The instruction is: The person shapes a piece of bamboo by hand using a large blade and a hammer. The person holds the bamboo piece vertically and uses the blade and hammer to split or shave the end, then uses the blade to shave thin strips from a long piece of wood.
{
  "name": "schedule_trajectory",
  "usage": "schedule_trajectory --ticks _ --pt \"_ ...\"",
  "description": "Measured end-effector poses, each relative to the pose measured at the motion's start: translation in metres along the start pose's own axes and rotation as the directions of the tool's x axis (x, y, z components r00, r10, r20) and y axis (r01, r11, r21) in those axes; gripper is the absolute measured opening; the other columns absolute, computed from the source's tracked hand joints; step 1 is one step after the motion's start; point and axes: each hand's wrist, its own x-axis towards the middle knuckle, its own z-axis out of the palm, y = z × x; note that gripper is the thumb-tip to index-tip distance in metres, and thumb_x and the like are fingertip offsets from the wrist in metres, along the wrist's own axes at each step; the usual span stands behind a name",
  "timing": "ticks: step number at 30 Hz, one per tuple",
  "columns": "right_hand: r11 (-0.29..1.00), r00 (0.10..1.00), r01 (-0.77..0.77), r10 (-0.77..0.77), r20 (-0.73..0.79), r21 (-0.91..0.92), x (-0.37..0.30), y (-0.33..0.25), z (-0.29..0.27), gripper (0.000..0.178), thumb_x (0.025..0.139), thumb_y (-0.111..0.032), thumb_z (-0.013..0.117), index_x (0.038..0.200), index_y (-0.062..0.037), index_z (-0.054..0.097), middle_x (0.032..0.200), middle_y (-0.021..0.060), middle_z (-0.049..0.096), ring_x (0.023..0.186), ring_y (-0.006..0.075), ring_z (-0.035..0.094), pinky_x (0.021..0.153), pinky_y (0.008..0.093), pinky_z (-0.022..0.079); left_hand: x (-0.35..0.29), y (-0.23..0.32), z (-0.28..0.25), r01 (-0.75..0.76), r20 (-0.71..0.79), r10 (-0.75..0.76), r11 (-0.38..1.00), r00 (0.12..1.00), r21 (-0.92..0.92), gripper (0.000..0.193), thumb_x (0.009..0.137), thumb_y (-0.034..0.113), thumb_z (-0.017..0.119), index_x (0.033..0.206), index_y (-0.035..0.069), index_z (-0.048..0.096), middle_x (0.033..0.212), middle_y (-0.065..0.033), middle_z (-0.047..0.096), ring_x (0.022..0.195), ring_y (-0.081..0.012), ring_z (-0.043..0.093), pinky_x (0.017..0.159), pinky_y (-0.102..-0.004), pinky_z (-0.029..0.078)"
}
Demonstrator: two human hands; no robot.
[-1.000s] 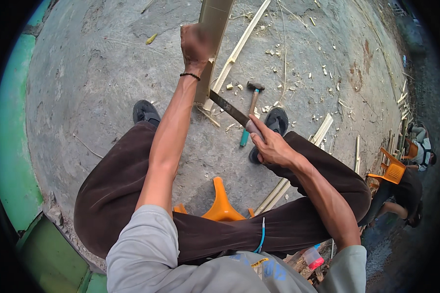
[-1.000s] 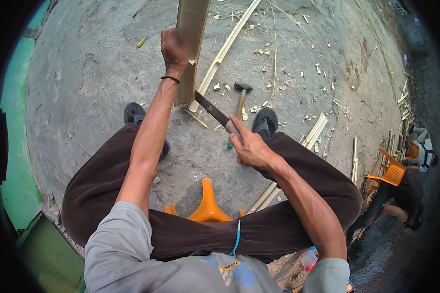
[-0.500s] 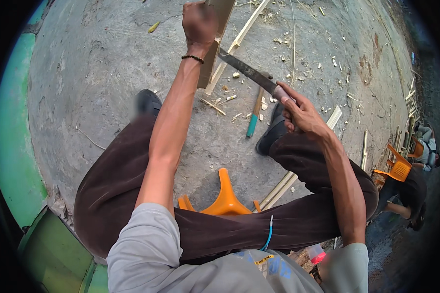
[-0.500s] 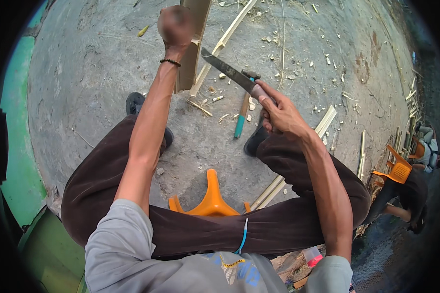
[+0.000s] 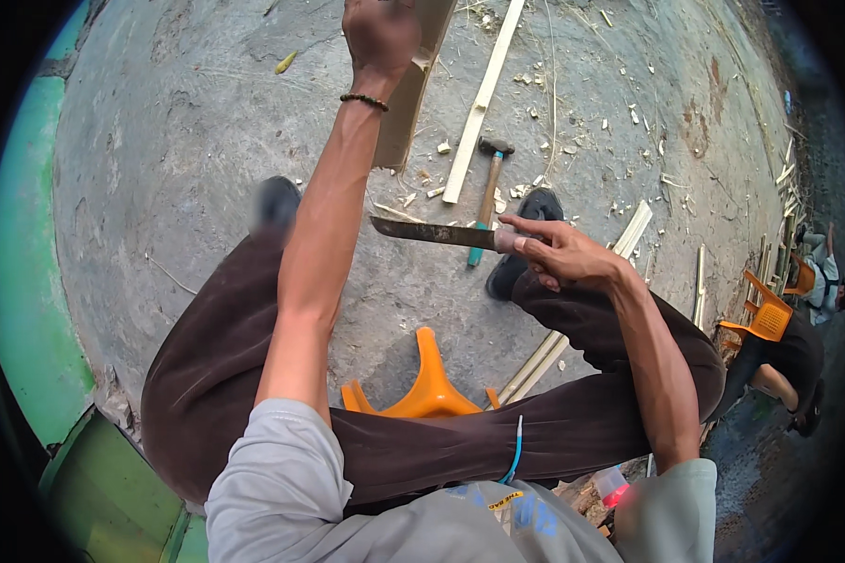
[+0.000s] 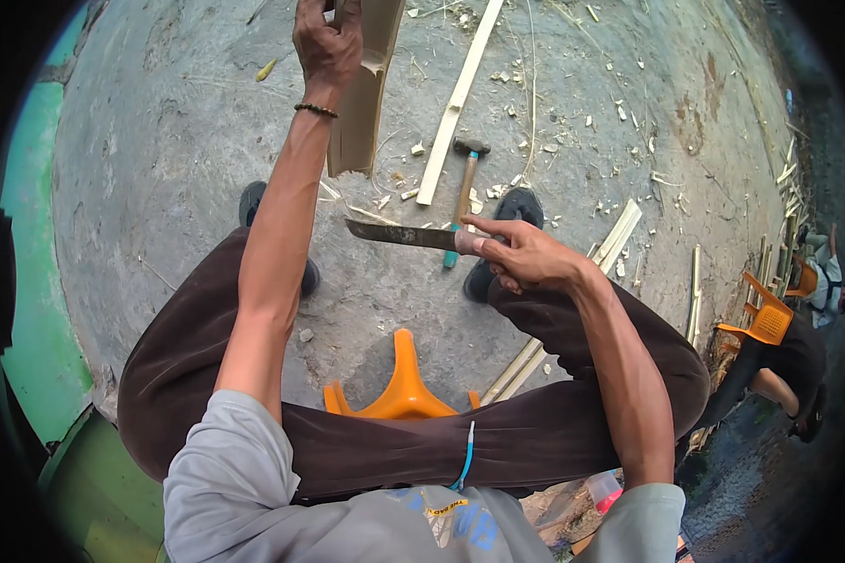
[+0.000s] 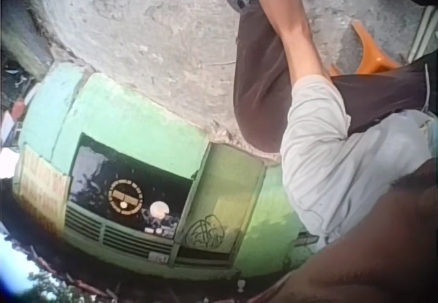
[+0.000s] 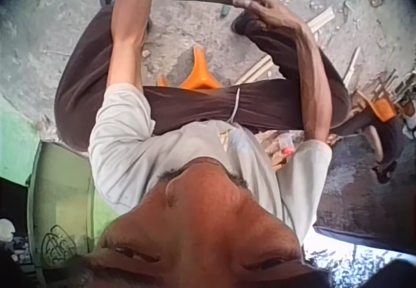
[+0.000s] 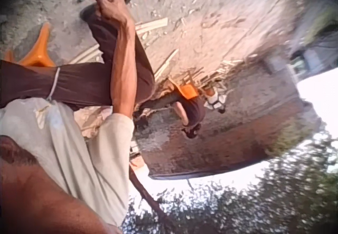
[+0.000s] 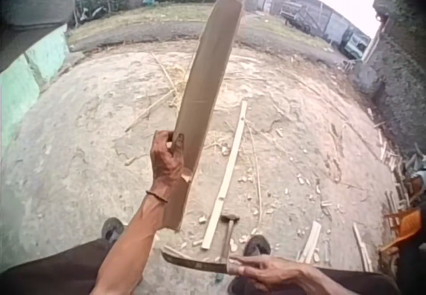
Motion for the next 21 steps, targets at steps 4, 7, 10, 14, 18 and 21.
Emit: schedule_trajectory --ticks 4,7,10,14,18,21 --pt "0.98 0.972 0.109 -0.069 -0.224 0.169 -0.01 -0.012 -0.012 0.051 0.107 -0.032 0.045 0.155 -0.0167 0.034 0.071 -0.0026 0.041 0.054 0.0062 0.045 0.048 0.0226 0.039 0.01 -0.014 -0.007 -0.009 -0.002 0.009 0.995 1.0 0.1 0.042 0.1 0.039 0.058 0.099 -0.003 0.062 0.092 -0.0204 0.062 0.085 -0.0382 0.062 0.076 -0.0432 0.049" --pt "0.961 0.874 0.149 -0.019 -0.485 0.231 -0.027 -0.028 -0.037 0.051 0.107 -0.031 0.048 0.154 -0.0159 0.036 0.073 -0.0022 0.043 0.054 0.0064 0.047 0.048 0.0229 0.04 0.007 -0.048 -0.013 0.208 -0.022 -0.207 0.975 0.978 0.08 0.038 0.092 0.036 0.065 0.093 -0.002 0.067 0.088 -0.0216 0.066 0.084 -0.0385 0.064 0.072 -0.044 0.051" --pt "0.956 0.792 0.252 -0.113 -0.6 0.153 -0.042 -0.037 -0.045 0.057 0.104 -0.034 0.053 0.153 -0.0101 0.036 0.073 -0.0012 0.045 0.053 0.0072 0.048 0.047 0.0235 0.039 -0.008 -0.104 -0.028 0.165 0.107 -0.188 0.966 0.976 0.197 0.028 0.093 0.027 0.064 0.099 0.0 0.062 0.091 -0.0183 0.063 0.087 -0.0375 0.06 0.08 -0.0457 0.048" --pt "0.946 0.637 0.324 -0.195 -0.746 0.029 -0.062 -0.05 -0.045 0.062 0.103 -0.034 0.056 0.15 0.0005 0.036 0.074 0.0011 0.048 0.055 0.0083 0.052 0.047 0.0247 0.039 -0.055 -0.168 -0.043 0.355 0.301 -0.494 0.839 0.816 0.412 0.035 0.091 0.034 0.065 0.101 0.001 0.064 0.099 -0.0215 0.065 0.099 -0.0393 0.061 0.088 -0.0475 0.047" --pt "0.88 0.55 0.474 -0.28 -0.787 0.018 -0.085 -0.071 -0.049 0.058 0.103 -0.033 0.056 0.145 0.0047 0.041 0.08 0.0045 0.055 0.061 0.011 0.06 0.051 0.0247 0.046 -0.087 -0.169 -0.054 0.386 0.141 -0.841 0.381 0.523 0.84 0.04 0.087 0.036 0.068 0.115 0.007 0.063 0.112 -0.0213 0.064 0.111 -0.0391 0.059 0.093 -0.058 0.043" --pt "0.789 0.494 0.613 -0.342 -0.8 0.041 -0.098 -0.082 -0.046 0.054 0.103 -0.031 0.057 0.141 0.0049 0.044 0.088 0.0071 0.06 0.066 0.012 0.062 0.052 0.0243 0.051 -0.11 -0.116 -0.047 0.299 -0.026 -0.472 0.514 0.881 0.804 0.041 0.087 0.034 0.069 0.12 0.011 0.06 0.111 -0.0152 0.061 0.107 -0.0368 0.058 0.089 -0.057 0.044"
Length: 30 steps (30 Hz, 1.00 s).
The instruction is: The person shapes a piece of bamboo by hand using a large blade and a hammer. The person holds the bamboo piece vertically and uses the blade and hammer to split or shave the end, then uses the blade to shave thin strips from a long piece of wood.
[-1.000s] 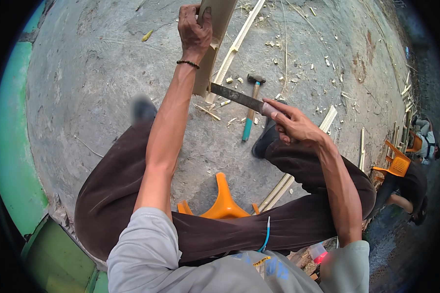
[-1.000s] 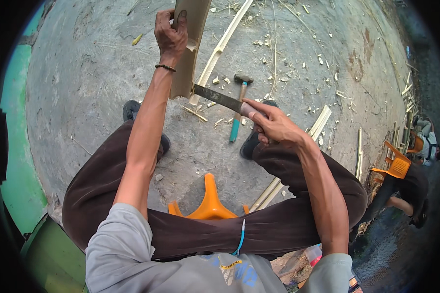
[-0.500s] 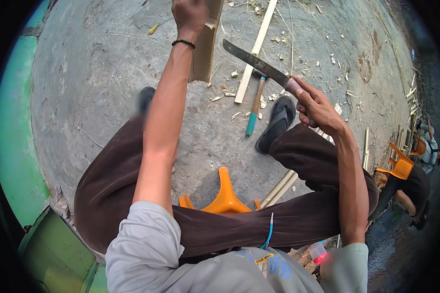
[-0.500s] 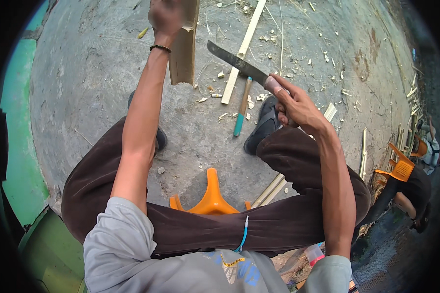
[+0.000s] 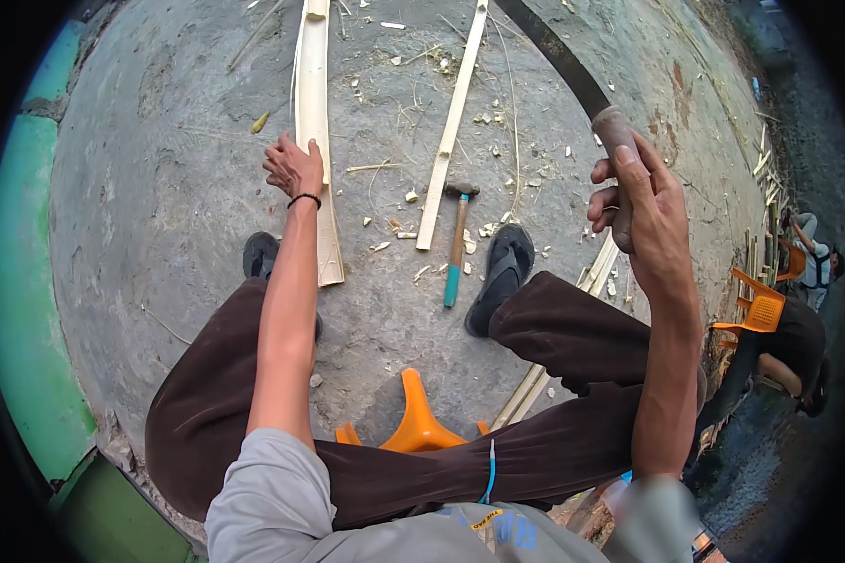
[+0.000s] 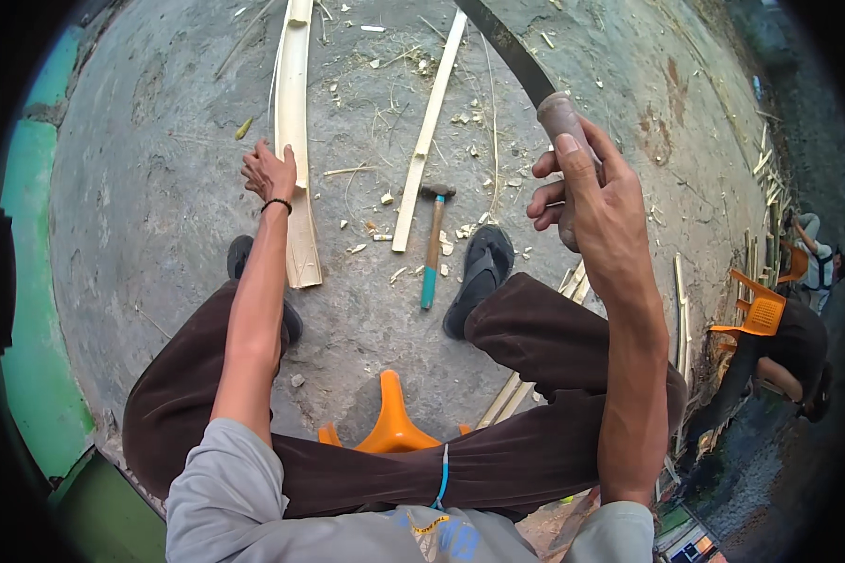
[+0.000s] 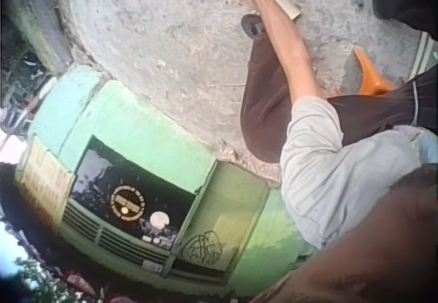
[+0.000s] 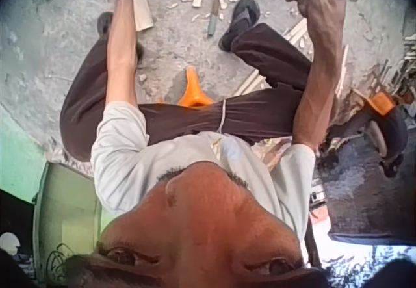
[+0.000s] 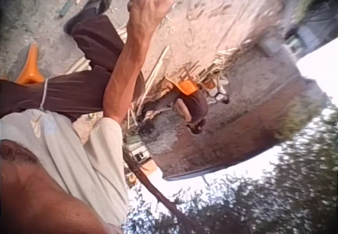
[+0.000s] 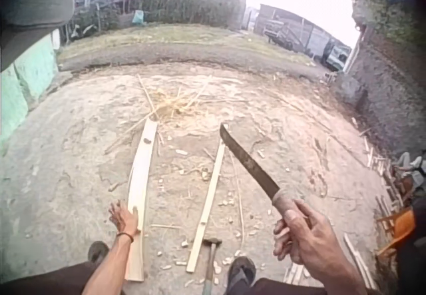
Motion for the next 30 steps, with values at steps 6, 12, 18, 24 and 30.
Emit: schedule_trajectory --ticks 6,12,18,24,30 --pt "0.953 0.96 0.277 -0.269 -0.081 0.119 -0.014 -0.017 -0.002 0.047 0.105 -0.029 0.051 0.137 0.0039 0.042 0.095 0.0077 0.056 0.072 0.0094 0.056 0.056 0.0237 0.048 -0.16 0.086 -0.019 -0.236 0.676 0.304 0.952 0.672 -0.194 0.041 0.085 0.033 0.072 0.113 0.008 0.056 0.104 -0.0167 0.063 0.106 -0.0367 0.06 0.085 -0.0541 0.047" --pt "0.986 0.999 0.032 -0.034 0.007 0.163 -0.027 -0.032 -0.007 0.059 0.094 -0.018 0.059 0.14 -0.0053 0.023 0.085 0.0088 0.052 0.052 0.0118 0.053 0.046 0.0276 0.047 -0.2 0.082 -0.009 -0.097 0.679 0.181 0.982 0.712 -0.161 0.063 0.08 0.036 0.078 0.127 0.009 0.046 0.111 -0.0206 0.065 0.112 -0.041 0.06 0.09 -0.0583 0.043" --pt "0.953 0.96 -0.272 0.26 0.103 0.131 -0.025 -0.01 0.009 0.051 0.096 -0.031 0.066 0.128 -0.004 0.037 0.071 0.0012 0.049 0.044 0.0051 0.044 0.037 0.0238 0.039 -0.189 0.099 -0.006 0.202 0.884 -0.075 0.979 0.462 -0.023 0.044 0.079 0.028 0.078 0.114 0.004 0.066 0.111 -0.022 0.07 0.111 -0.0406 0.063 0.096 -0.0541 0.046" --pt "0.998 0.997 0.034 -0.038 0.073 0.055 -0.026 -0.024 -0.001 0.053 0.097 -0.034 0.065 0.132 -0.0026 0.04 0.07 0.003 0.052 0.046 0.0069 0.05 0.039 0.0242 0.041 -0.13 0.092 -0.037 0.091 0.836 0.012 0.993 0.548 -0.075 0.038 0.081 0.028 0.068 0.107 0.0 0.072 0.115 -0.0257 0.068 0.109 -0.0407 0.066 0.092 -0.0507 0.052" --pt "0.92 0.916 0.392 -0.387 -0.104 0.021 -0.03 -0.054 -0.001 0.047 0.099 -0.03 0.061 0.132 -0.0003 0.044 0.071 0.0016 0.054 0.049 0.0078 0.053 0.038 0.0253 0.044 0.092 0.112 -0.202 -0.433 0.754 0.274 0.901 0.597 0.015 0.046 0.079 0.031 0.072 0.108 -0.006 0.07 0.11 -0.0263 0.069 0.1 -0.0385 0.07 0.084 -0.0443 0.056"
